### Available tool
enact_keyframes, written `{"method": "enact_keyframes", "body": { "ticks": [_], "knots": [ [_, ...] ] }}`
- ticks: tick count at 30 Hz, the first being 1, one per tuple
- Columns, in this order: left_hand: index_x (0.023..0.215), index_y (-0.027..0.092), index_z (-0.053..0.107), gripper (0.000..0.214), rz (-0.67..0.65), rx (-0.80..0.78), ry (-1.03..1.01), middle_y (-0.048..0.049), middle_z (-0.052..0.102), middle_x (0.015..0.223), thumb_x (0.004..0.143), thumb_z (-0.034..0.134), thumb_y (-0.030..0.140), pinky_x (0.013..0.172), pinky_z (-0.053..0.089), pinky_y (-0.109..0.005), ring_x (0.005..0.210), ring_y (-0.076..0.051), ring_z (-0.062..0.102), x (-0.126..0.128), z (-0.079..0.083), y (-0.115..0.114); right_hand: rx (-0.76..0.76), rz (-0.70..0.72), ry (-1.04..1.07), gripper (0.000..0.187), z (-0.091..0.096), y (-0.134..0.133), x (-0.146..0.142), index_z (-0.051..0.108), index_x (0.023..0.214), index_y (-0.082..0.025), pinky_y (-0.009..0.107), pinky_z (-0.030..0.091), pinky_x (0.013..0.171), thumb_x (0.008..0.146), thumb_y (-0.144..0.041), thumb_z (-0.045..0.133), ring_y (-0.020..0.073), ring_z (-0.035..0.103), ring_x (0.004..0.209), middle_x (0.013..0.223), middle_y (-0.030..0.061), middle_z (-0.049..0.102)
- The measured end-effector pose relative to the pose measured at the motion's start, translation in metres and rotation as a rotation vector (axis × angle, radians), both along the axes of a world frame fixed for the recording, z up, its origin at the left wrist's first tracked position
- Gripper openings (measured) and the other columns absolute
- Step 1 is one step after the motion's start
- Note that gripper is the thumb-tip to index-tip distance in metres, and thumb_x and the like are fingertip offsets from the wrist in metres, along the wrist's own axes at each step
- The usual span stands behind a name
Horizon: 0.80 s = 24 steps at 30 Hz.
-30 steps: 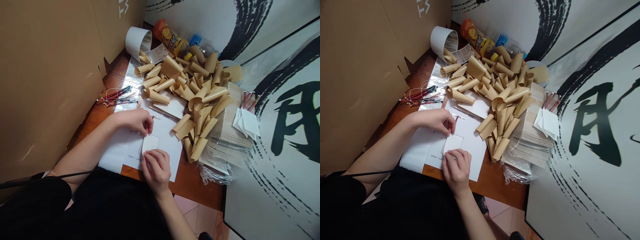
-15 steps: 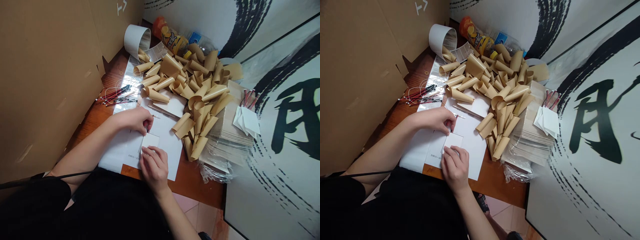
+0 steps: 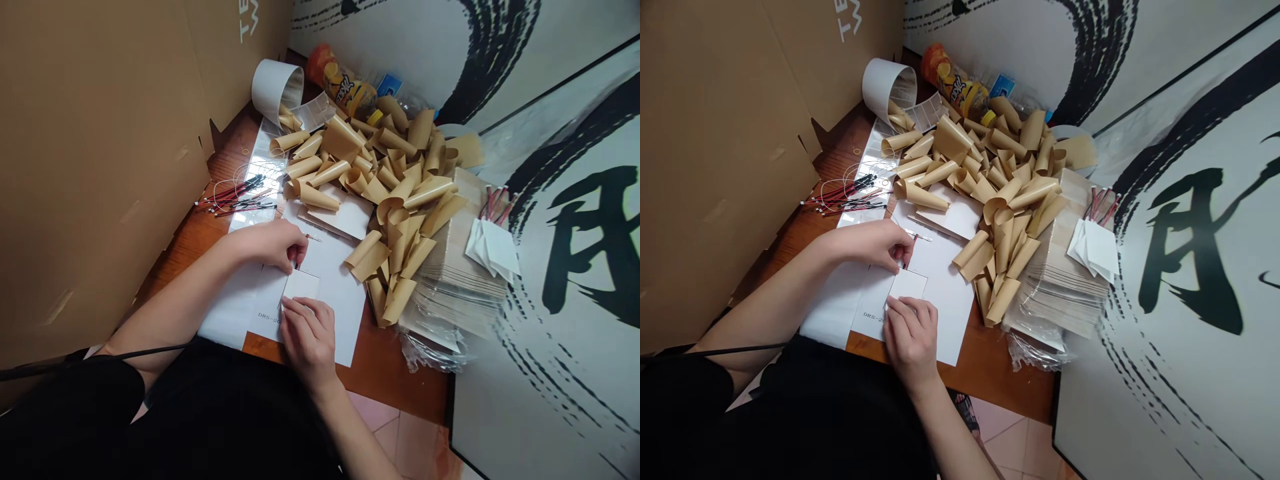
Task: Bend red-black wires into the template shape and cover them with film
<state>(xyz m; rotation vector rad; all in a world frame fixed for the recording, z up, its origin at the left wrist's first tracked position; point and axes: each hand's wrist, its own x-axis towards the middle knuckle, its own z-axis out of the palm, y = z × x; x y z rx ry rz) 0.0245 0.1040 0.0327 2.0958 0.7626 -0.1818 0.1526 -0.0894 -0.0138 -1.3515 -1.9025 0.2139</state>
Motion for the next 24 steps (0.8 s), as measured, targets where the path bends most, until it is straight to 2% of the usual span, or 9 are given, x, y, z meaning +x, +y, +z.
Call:
{"method": "enact_keyframes", "body": {
  "ticks": [5, 11, 19, 24],
  "knots": [
    [0.086, 0.018, 0.072, 0.02, -0.048, 0.017, 0.027, 0.0006, 0.07, 0.081, 0.07, 0.064, 0.009, 0.061, 0.037, -0.022, 0.073, -0.013, 0.06, 0.001, 0.006, -0.003, -0.004, -0.015, -0.025, 0.024, -0.001, 0.001, -0.003, 0.07, 0.105, -0.022, 0.043, 0.051, 0.082, 0.089, -0.006, 0.06, 0.023, 0.066, 0.093, 0.101, 0.0062, 0.078],
    [0.08, 0.021, 0.069, 0.012, -0.013, 0.098, 0.051, 0.0026, 0.07, 0.079, 0.07, 0.067, 0.015, 0.06, 0.035, -0.023, 0.071, -0.013, 0.059, 0.003, 0.005, -0.007, -0.009, -0.02, -0.042, 0.023, 0.0, 0.001, -0.004, 0.069, 0.103, -0.02, 0.042, 0.05, 0.082, 0.089, -0.004, 0.061, 0.0228, 0.063, 0.092, 0.103, 0.0058, 0.078],
    [0.079, 0.02, 0.069, 0.012, -0.004, 0.088, 0.051, 0.0024, 0.07, 0.079, 0.07, 0.066, 0.013, 0.06, 0.035, -0.023, 0.073, -0.013, 0.06, 0.004, 0.005, -0.006, -0.06, 0.026, -0.13, 0.034, 0.001, -0.006, -0.002, 0.067, 0.119, -0.019, 0.044, 0.048, 0.086, 0.089, -0.006, 0.058, 0.0247, 0.061, 0.099, 0.116, 0.0073, 0.075],
    [0.08, 0.021, 0.068, 0.011, -0.011, 0.099, 0.06, 0.0024, 0.069, 0.079, 0.07, 0.068, 0.015, 0.06, 0.034, -0.024, 0.073, -0.014, 0.059, 0.003, 0.005, -0.007, -0.102, -0.048, -0.191, 0.038, 0.003, -0.018, -0.012, 0.063, 0.127, -0.019, 0.048, 0.043, 0.094, 0.091, -0.008, 0.056, 0.0284, 0.062, 0.11, 0.128, 0.0071, 0.072]
  ]
}}
